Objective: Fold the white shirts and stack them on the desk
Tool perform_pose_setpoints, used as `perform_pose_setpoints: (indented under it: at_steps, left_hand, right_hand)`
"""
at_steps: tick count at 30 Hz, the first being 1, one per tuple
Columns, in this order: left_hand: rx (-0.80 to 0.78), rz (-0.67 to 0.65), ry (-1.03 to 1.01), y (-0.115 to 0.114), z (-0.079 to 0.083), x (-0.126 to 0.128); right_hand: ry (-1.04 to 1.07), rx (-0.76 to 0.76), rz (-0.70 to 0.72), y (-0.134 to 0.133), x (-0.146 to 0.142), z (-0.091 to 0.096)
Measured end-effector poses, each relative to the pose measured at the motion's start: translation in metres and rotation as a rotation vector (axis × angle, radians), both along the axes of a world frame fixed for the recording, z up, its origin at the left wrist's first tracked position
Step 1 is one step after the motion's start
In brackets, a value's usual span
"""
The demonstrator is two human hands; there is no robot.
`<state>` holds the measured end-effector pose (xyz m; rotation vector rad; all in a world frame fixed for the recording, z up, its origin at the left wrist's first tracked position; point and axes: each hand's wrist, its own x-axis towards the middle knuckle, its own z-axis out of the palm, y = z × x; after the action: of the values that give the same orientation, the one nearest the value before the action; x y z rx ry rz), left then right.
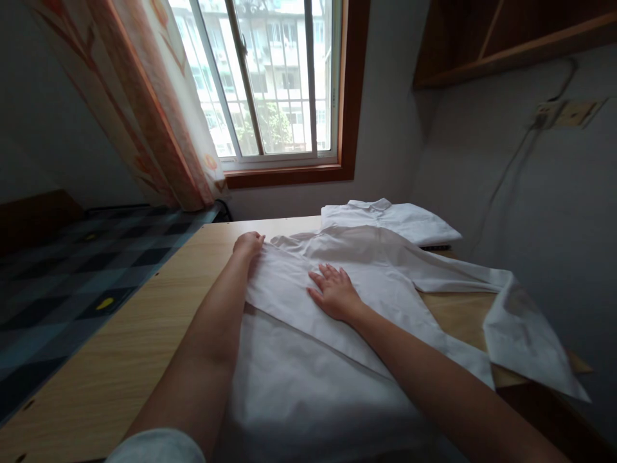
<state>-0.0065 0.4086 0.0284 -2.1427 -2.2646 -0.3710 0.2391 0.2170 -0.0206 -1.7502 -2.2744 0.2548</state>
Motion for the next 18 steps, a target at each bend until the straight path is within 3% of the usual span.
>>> perform_pose_setpoints:
  at_steps: [6, 15, 18]
  left_hand:
    - [-0.057, -0.031, -0.037, 0.011, 0.002, 0.003]
    - [-0.191, -0.160, 0.038, 0.024, 0.036, 0.008]
    - [-0.113, -0.148, -0.020, 0.027, 0.043, 0.014]
  right_hand:
    - [-0.004, -0.003, -0.001, 0.001, 0.000, -0.001]
    - [-0.001, -0.004, -0.008, 0.000, 0.000, 0.001]
    - [0.001, 0.002, -0.008, -0.001, 0.000, 0.002]
